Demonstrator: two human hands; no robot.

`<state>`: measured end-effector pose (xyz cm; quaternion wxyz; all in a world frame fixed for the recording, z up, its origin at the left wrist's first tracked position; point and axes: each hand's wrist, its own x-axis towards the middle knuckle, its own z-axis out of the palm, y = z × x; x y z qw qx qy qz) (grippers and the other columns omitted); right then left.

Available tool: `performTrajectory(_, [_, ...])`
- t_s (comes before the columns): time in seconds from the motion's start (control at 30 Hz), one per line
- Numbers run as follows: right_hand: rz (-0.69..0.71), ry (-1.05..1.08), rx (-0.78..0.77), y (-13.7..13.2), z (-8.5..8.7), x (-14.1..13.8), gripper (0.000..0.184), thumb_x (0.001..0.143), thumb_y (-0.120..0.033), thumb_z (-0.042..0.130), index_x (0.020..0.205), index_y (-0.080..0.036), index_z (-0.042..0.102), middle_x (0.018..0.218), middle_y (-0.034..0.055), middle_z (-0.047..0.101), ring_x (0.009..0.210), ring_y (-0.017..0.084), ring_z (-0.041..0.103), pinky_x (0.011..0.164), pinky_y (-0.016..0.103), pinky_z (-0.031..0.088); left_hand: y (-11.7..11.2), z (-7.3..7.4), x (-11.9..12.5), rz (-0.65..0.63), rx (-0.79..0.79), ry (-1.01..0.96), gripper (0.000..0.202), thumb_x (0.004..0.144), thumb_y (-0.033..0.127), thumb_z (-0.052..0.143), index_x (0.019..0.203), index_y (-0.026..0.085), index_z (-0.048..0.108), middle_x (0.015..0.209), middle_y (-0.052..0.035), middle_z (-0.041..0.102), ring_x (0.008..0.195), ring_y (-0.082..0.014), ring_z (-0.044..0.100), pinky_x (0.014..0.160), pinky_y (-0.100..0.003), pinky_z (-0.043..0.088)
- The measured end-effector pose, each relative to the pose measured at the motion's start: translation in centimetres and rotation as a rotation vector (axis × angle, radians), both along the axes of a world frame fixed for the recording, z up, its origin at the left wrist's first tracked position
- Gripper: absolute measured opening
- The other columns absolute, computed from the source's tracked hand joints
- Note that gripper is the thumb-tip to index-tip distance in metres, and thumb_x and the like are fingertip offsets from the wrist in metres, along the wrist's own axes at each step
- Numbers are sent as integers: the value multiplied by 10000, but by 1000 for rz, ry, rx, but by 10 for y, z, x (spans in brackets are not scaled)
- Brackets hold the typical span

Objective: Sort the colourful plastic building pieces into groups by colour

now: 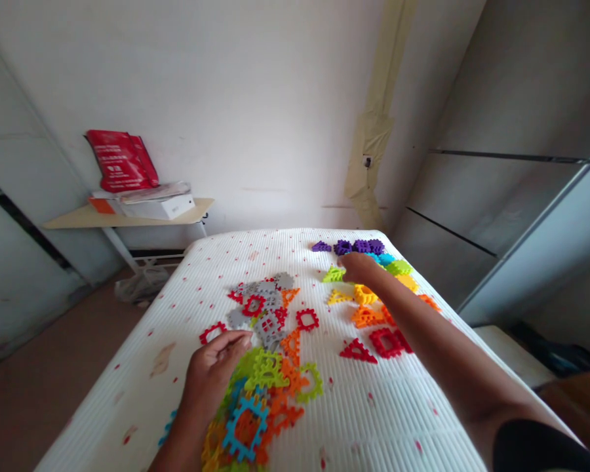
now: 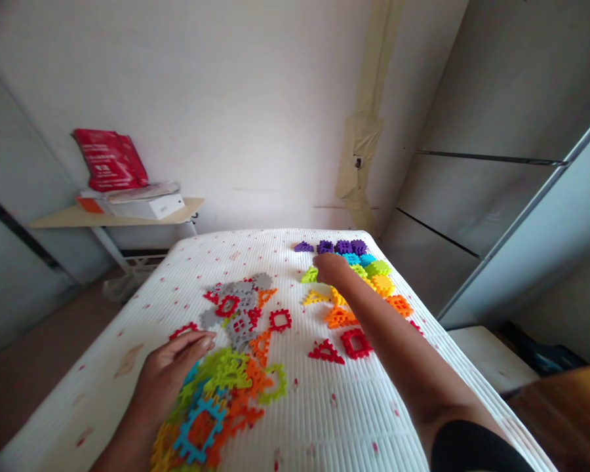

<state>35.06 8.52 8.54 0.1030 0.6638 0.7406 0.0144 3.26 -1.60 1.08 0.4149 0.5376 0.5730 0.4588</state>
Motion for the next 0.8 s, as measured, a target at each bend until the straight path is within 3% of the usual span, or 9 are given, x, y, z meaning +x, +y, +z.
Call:
performTrajectory(0.13, [176, 100, -17, -38, -14, -39, 430, 734, -230, 657, 1158, -256, 588, 1125, 52, 633, 1018, 225, 592, 812, 289, 462, 0, -2, 2, -44, 110, 143, 322, 664, 461, 630, 787, 174, 710, 770, -52, 712, 736, -206, 648, 704, -300, 517])
performTrajectory(0.3, [371, 219, 23, -63, -45, -75, 441, 717, -160, 607, 1151, -229, 567, 1153, 83, 599, 959, 225, 612, 734, 306, 496, -1, -1, 5, -89, 203, 272, 249, 693, 410, 587, 756, 205, 713, 768, -36, 713, 738, -203, 642, 688, -297, 506])
performTrajectory(0.43, [352, 182, 44, -64, -57, -90, 408, 726, -144, 556, 1131, -198, 567, 1069, 96, 623, 911, 238, 623, 678, 311, 507, -2, 2, 8, -108, 223, 311, 231, 694, 392, 577, 741, 209, 710, 757, -31, 710, 730, -196, 640, 673, -287, 499])
performTrajectory(0.6, [310, 243, 35, -63, -60, -89, 402, 716, -105, 527, 1108, -174, 582, 1018, 113, 617, 895, 233, 617, 704, 314, 496, -2, 2, 8, -121, 232, 298, 225, 703, 376, 574, 736, 195, 705, 736, -34, 698, 707, -185, 630, 669, -280, 491])
performTrajectory(0.7, [304, 571, 68, -66, -58, -86, 511, 669, -77, 560, 1171, -169, 538, 1050, 103, 586, 828, 191, 606, 699, 301, 485, -1, -2, 8, -137, 238, 293, 221, 722, 359, 564, 766, 194, 705, 762, -36, 695, 731, -184, 625, 695, -287, 488])
performTrajectory(0.8, [323, 1236, -43, -74, -57, -91, 493, 678, -138, 611, 1157, -196, 507, 993, 48, 582, 737, 128, 571, 639, 254, 474, -2, -6, 8, -148, 215, 234, 233, 738, 365, 563, 796, 189, 704, 793, -45, 691, 767, -193, 621, 725, -298, 485])
